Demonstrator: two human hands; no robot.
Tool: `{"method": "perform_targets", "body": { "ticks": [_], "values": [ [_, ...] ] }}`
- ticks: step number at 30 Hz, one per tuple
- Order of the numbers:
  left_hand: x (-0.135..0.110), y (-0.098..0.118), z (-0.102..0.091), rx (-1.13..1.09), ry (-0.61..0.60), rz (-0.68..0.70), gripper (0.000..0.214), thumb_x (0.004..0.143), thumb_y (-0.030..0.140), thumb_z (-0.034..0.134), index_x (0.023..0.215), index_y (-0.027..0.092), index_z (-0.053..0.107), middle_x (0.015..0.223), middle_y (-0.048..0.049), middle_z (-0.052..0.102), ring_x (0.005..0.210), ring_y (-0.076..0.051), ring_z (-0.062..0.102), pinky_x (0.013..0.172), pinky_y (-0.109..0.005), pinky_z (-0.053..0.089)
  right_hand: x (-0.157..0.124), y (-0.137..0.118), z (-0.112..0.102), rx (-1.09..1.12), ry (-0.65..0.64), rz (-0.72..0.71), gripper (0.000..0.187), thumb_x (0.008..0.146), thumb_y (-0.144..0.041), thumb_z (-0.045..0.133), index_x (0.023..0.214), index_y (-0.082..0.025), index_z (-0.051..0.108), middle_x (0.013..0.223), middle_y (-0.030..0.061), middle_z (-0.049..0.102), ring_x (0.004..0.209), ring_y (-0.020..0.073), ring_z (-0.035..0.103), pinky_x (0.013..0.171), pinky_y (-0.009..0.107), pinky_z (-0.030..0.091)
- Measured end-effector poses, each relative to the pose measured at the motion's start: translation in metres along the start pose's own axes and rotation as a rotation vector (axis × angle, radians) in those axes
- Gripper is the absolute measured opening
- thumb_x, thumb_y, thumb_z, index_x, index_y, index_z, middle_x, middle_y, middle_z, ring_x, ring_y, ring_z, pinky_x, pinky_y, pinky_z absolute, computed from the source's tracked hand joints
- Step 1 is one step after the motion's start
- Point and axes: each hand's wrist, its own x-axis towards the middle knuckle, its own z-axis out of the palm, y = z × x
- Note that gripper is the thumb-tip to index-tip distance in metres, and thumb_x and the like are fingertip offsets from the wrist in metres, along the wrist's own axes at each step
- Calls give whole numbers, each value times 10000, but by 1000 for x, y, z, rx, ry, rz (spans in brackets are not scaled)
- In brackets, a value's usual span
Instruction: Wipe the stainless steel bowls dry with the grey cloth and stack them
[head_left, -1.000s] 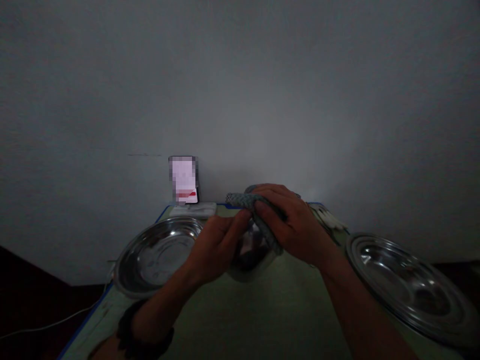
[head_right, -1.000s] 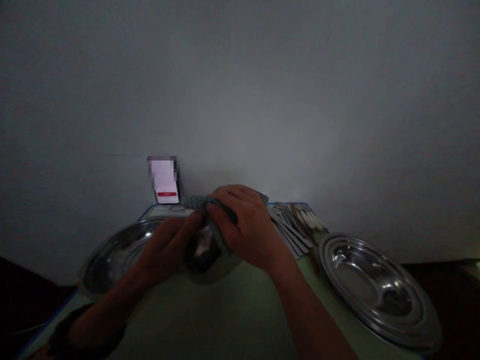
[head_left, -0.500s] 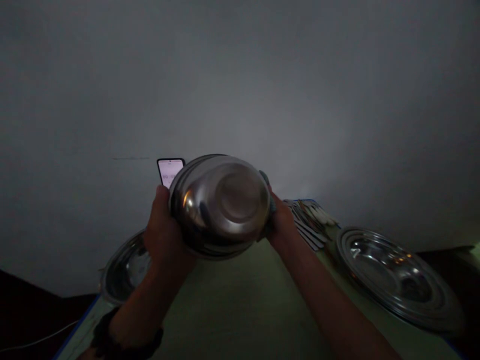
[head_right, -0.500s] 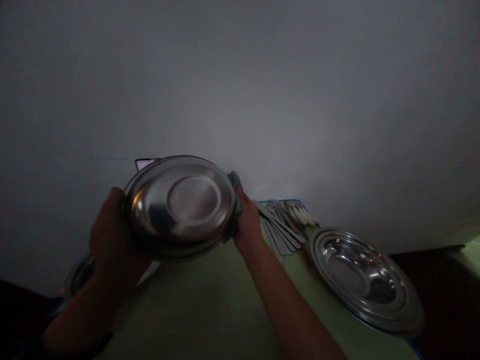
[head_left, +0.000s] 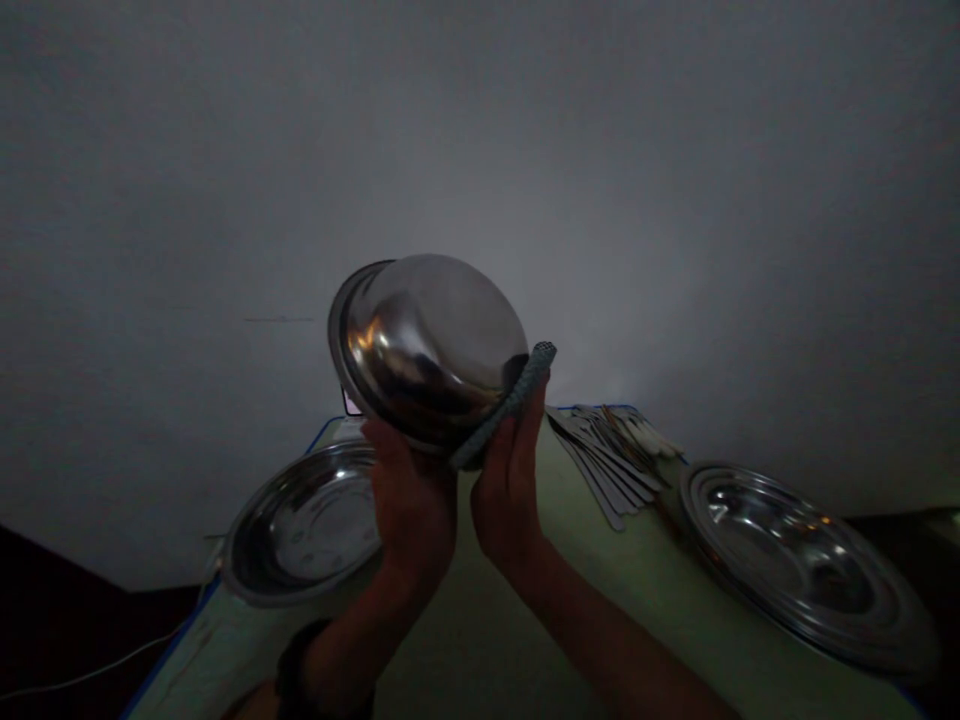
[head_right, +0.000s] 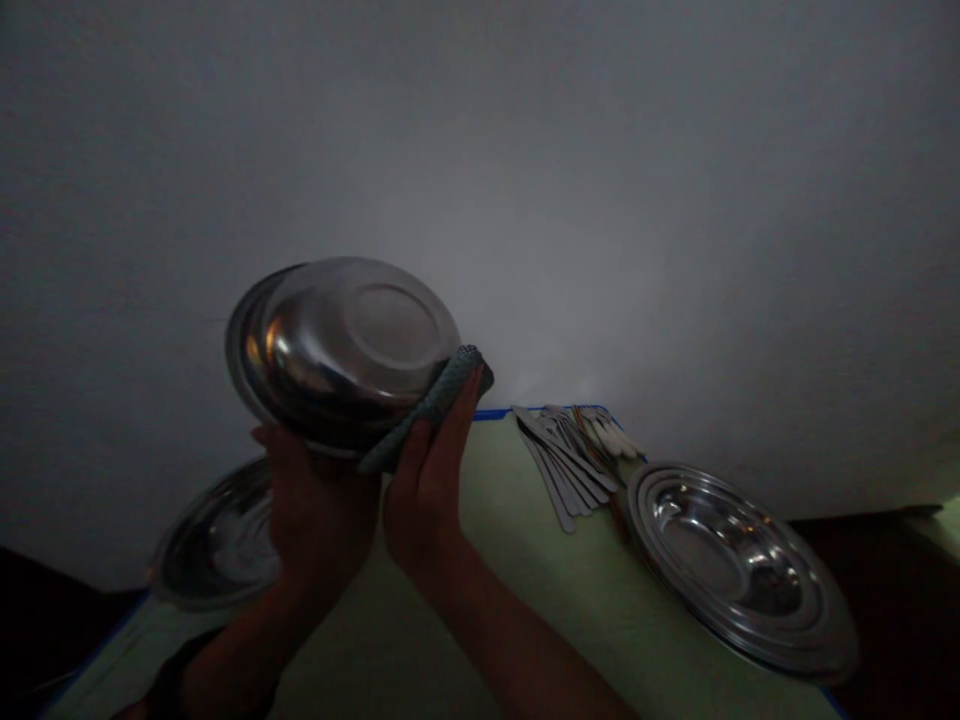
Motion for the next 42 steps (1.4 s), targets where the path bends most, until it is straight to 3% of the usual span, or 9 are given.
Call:
{"method": "perform_targets", "body": {
  "ticks": [5, 9, 17, 22, 28, 31, 35, 37, 42],
  "values": [
    [-1, 2, -2, 4, 21, 33, 500, 952, 509, 270, 642, 226, 541, 563, -28, 596, 615, -184, 617, 525, -276, 490, 10, -8, -17, -187, -172, -325, 544, 992, -268, 319, 1524, -197, 235, 1560, 92, 347, 1488, 218, 183, 1198, 532, 223],
    [1, 1, -1, 84, -63, 139, 403, 923, 396, 329, 571, 235, 437, 479, 13, 488, 484, -137, 488, 461, -255, 391, 34, -11, -35, -103, -368, -349, 440, 987, -264, 340, 1386, -166, 497, 1462, 68, 503, 1428, 185, 345, 1191, 439, 290],
    [13, 12, -16, 278, -338, 327, 411, 929, 338, 291, 529, 254, 334, 434, 42, 398, 403, -118, 362, 475, -285, 310, 67, 38, -59, -147, -327, -13, 382, 965, -347, 401, 1254, -244, 630, 1291, 70, 656, 1261, 242, 565, 1079, 498, 413],
    [31, 16, -35, 484, -262, 465, 265, 942, 311, 333, 761, 218, 502, 579, 19, 558, 476, -133, 486, 499, -268, 360, 65, 68, -61, -196, -464, 53, 351, 902, -422, 510, 1108, -219, 710, 1173, 120, 713, 1186, 291, 616, 1056, 532, 415],
    [35, -6, -30, 757, -346, 923, 233, 975, 217, 380, 951, 179, 608, 832, -54, 702, 710, -183, 631, 628, -301, 469, 69, 40, -62, 407, -438, 651, 661, 898, -701, 276, 1277, -243, 565, 1196, 167, 687, 937, 279, 717, 757, 485, 591],
    [36, -13, -26, 751, -483, 1092, 165, 955, 206, 471, 923, 179, 631, 864, -45, 711, 845, -198, 640, 822, -357, 497, 68, 27, -63, 480, -480, 771, 512, 849, -576, 534, 1275, -292, 523, 1158, 111, 699, 834, 244, 714, 623, 407, 602],
    [41, -13, -34, 629, -573, 1002, 222, 913, 396, 559, 1005, 217, 652, 1166, -69, 674, 1193, -247, 534, 1114, -501, 304, 65, 28, -62, 412, -436, 802, 414, 732, -253, 629, 1143, -259, 576, 968, 37, 725, 682, 182, 667, 544, 311, 563],
    [45, -12, -40, 566, -457, 857, 296, 921, 412, 520, 1116, 221, 635, 1371, -116, 542, 1344, -288, 386, 1133, -552, 241, 65, 33, -61, 398, -412, 777, 394, 708, -208, 573, 1100, -236, 600, 890, 21, 722, 628, 161, 637, 506, 264, 520],
    [56, -16, -42, 78, -136, 167, 638, 841, 391, 595, 1402, 162, 396, 1457, -187, 431, 1338, -308, 410, 1095, -508, 323, 66, 42, -60, 391, -353, 622, 461, 685, -210, 528, 1141, -239, 593, 970, 14, 727, 777, 187, 671, 629, 279, 520]
  ]
}}
